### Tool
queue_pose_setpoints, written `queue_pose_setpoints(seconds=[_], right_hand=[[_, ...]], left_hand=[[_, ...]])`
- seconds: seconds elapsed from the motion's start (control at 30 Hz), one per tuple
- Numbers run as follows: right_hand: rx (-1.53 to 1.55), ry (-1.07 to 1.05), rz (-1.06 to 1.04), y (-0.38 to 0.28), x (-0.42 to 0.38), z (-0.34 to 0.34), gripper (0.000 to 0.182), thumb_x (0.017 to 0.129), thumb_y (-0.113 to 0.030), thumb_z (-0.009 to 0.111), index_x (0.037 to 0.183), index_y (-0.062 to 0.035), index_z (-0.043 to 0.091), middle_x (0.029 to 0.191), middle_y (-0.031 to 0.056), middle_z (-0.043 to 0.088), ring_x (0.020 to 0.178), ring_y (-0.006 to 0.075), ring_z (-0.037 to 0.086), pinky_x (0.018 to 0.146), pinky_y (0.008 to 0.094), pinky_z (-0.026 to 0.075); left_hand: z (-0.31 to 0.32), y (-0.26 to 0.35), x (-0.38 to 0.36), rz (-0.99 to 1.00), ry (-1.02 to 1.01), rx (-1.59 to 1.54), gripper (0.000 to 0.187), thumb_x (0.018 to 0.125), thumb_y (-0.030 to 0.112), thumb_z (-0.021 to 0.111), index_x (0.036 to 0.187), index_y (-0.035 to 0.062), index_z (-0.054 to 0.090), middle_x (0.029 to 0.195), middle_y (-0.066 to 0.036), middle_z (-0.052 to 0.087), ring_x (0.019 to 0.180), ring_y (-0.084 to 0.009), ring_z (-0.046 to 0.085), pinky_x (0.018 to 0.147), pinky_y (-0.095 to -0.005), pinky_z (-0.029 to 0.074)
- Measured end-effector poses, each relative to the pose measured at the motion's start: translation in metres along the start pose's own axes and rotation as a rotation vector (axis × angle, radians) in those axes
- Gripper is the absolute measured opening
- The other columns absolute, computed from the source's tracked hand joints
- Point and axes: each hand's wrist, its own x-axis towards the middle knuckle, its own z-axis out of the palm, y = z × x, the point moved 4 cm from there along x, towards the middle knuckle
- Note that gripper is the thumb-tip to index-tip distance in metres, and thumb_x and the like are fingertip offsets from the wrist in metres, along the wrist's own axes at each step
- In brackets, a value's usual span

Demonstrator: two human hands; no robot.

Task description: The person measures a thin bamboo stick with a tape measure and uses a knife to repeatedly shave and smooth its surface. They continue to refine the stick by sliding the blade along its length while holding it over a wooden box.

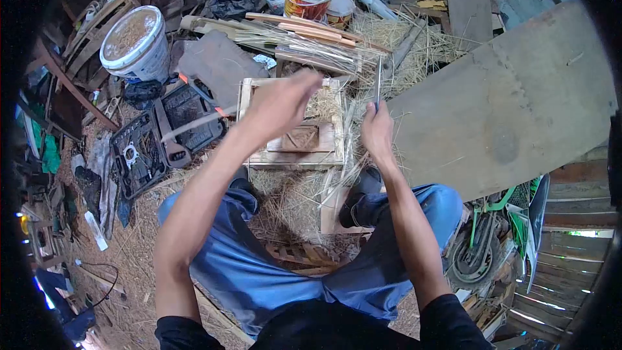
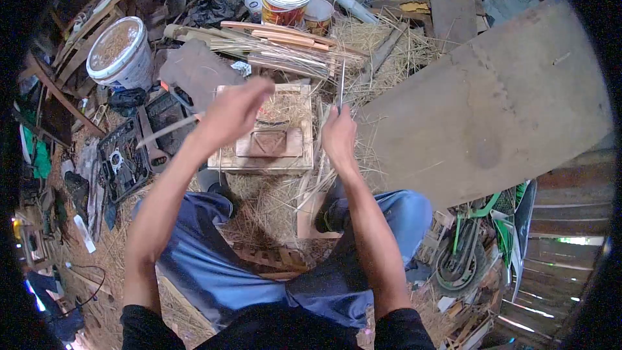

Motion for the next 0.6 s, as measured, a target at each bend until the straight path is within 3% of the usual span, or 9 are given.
queue_pose_setpoints(seconds=[0.07, 0.13, 0.33, 0.37, 0.6], right_hand=[[-0.013, -0.036, 0.050, 0.002, 0.003, 0.000, 0.031, 0.095, -0.023, 0.042, 0.097, 0.0068, 0.051, 0.083, 0.0344, 0.059, 0.083, 0.0524, 0.056, 0.073, 0.0544, 0.043], [-0.045, -0.079, 0.042, 0.014, -0.007, 0.010, 0.032, 0.095, -0.024, 0.042, 0.098, 0.0066, 0.051, 0.082, 0.0343, 0.059, 0.082, 0.0519, 0.057, 0.073, 0.0551, 0.043], [-0.169, -0.194, 0.022, 0.052, -0.071, 0.046, 0.033, 0.094, -0.026, 0.043, 0.103, 0.0054, 0.050, 0.078, 0.0325, 0.060, 0.078, 0.0508, 0.058, 0.070, 0.0562, 0.044], [-0.189, -0.233, 0.017, 0.061, -0.077, 0.054, 0.034, 0.094, -0.026, 0.044, 0.106, 0.0053, 0.049, 0.076, 0.0318, 0.060, 0.076, 0.0510, 0.058, 0.069, 0.0562, 0.045], [-0.372, -0.298, -0.063, 0.062, -0.090, 0.062, 0.026, 0.094, -0.022, 0.043, 0.105, 0.0016, 0.046, 0.074, 0.0271, 0.062, 0.073, 0.0475, 0.061, 0.067, 0.0556, 0.047]], left_hand=[[0.047, -0.027, -0.028, -0.215, -0.344, 0.130, 0.011, 0.086, 0.007, 0.050, 0.095, 0.0031, 0.055, 0.089, -0.021, 0.063, 0.083, -0.0372, 0.062, 0.068, -0.0468, 0.048], [0.080, -0.042, -0.051, -0.206, -0.367, 0.205, 0.012, 0.086, 0.014, 0.051, 0.091, 0.0039, 0.054, 0.085, -0.021, 0.063, 0.079, -0.0379, 0.062, 0.065, -0.0490, 0.048], [0.128, -0.044, -0.081, -0.279, -0.465, 0.080, 0.019, 0.077, 0.010, 0.062, 0.093, 0.0037, 0.055, 0.081, -0.018, 0.065, 0.074, -0.0371, 0.064, 0.064, -0.0487, 0.051], [0.136, -0.045, -0.085, -0.262, -0.424, 0.093, 0.013, 0.086, 0.016, 0.053, 0.094, 0.0054, 0.055, 0.080, -0.020, 0.065, 0.075, -0.0391, 0.064, 0.062, -0.0484, 0.050], [0.146, -0.038, -0.086, -0.312, -0.460, 0.134, 0.016, 0.083, 0.011, 0.053, 0.097, 0.0030, 0.053, 0.080, -0.021, 0.065, 0.075, -0.0377, 0.064, 0.061, -0.0470, 0.051]])
